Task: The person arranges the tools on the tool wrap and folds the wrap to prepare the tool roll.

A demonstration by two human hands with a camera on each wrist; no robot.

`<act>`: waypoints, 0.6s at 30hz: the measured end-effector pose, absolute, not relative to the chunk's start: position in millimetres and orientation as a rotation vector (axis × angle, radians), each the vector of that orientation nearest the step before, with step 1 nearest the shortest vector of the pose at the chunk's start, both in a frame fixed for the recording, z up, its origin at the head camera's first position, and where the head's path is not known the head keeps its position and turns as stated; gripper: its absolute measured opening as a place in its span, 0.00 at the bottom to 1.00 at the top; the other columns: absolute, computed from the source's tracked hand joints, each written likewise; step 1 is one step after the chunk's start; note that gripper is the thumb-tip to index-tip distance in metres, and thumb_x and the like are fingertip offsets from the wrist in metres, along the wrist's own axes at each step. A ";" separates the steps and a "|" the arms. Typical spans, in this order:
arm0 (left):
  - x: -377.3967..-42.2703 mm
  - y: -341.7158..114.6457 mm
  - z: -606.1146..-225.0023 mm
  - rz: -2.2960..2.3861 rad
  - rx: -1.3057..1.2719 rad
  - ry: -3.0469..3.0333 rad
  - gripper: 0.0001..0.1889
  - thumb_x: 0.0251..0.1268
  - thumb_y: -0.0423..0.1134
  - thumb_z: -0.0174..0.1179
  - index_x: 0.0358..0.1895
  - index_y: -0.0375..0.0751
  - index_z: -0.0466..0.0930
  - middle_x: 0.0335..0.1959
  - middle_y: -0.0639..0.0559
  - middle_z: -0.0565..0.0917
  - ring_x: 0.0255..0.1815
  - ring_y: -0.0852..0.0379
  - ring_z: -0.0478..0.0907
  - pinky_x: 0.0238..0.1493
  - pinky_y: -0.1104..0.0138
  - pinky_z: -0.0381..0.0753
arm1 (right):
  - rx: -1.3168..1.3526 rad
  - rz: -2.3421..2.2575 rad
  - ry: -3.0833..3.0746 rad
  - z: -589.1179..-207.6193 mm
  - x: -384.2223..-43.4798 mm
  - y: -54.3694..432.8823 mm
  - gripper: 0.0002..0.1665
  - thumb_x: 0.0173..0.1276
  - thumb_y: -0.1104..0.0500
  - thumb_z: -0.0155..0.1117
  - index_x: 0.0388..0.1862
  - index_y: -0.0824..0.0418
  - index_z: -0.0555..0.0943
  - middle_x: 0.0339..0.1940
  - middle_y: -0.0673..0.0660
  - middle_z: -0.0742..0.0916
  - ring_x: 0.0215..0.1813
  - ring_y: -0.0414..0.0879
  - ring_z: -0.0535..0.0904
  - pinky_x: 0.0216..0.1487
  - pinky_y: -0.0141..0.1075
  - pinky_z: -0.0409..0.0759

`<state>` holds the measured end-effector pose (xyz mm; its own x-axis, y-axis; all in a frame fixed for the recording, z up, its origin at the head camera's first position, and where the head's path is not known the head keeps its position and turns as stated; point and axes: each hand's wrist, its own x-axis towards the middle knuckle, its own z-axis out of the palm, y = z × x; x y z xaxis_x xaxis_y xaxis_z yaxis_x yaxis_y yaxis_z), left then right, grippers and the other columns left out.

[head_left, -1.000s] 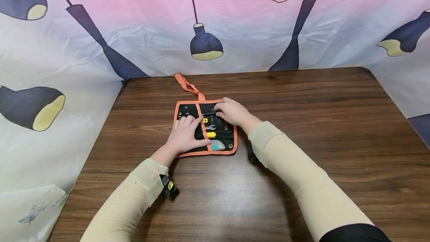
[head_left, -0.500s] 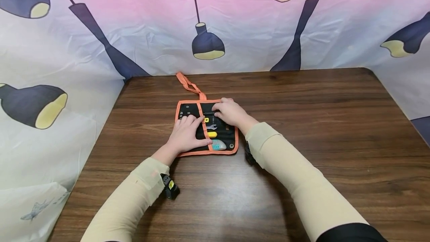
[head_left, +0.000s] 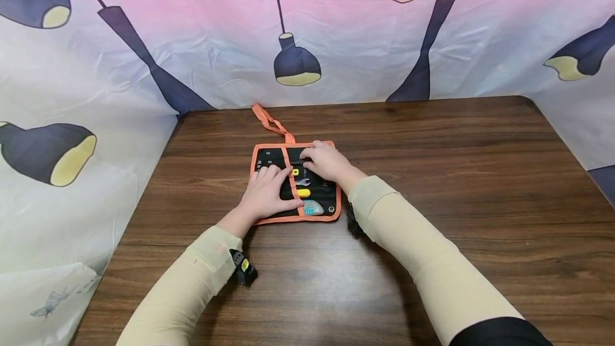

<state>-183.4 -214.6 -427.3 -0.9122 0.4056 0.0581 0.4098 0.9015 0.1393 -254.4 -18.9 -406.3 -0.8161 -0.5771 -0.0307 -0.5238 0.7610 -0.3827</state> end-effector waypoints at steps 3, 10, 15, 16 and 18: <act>-183.9 -214.6 -426.8 -0.232 -0.652 -3.033 0.54 0.43 0.81 0.46 0.69 0.45 0.64 0.45 0.51 0.69 0.45 0.53 0.63 0.43 0.58 0.60 | -0.861 -0.547 2.814 -406.0 -255.5 -14.7 0.20 0.69 0.51 0.58 0.58 0.54 0.77 0.56 0.57 0.76 0.57 0.50 0.72 0.58 0.43 0.69; -184.3 -214.6 -425.6 -0.216 -0.651 -3.038 0.54 0.43 0.81 0.46 0.69 0.46 0.64 0.44 0.51 0.69 0.43 0.53 0.62 0.41 0.59 0.59 | -0.818 -0.574 2.825 -406.0 -258.3 -0.6 0.17 0.69 0.53 0.59 0.53 0.57 0.80 0.50 0.56 0.79 0.50 0.47 0.74 0.53 0.41 0.71; -182.7 -213.7 -424.1 -0.226 -0.673 -3.032 0.53 0.44 0.81 0.47 0.69 0.45 0.63 0.44 0.51 0.70 0.42 0.53 0.63 0.40 0.60 0.59 | -0.817 -0.558 2.817 -403.0 -257.0 -0.2 0.15 0.70 0.54 0.57 0.52 0.57 0.81 0.50 0.55 0.81 0.54 0.48 0.74 0.55 0.41 0.71; -182.2 -213.5 -424.0 -0.233 -0.679 -3.029 0.53 0.44 0.81 0.47 0.69 0.45 0.63 0.44 0.51 0.70 0.42 0.53 0.63 0.40 0.60 0.59 | -0.818 -0.552 2.816 -402.3 -256.2 -0.7 0.15 0.71 0.55 0.56 0.52 0.57 0.81 0.50 0.55 0.81 0.55 0.48 0.74 0.56 0.42 0.71; -181.5 -214.1 -424.2 -0.238 -0.683 -3.027 0.53 0.44 0.80 0.48 0.69 0.44 0.63 0.44 0.51 0.70 0.42 0.53 0.63 0.40 0.60 0.59 | -0.821 -0.543 2.815 -401.4 -254.8 -1.9 0.15 0.71 0.54 0.56 0.52 0.57 0.81 0.51 0.55 0.81 0.58 0.49 0.73 0.58 0.42 0.69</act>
<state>-181.5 -214.1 -424.2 -0.9031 0.4248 0.0623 0.4293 0.8919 0.1421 -254.8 -1.9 -401.4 -0.8367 -0.5453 -0.0501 -0.4876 0.7835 -0.3850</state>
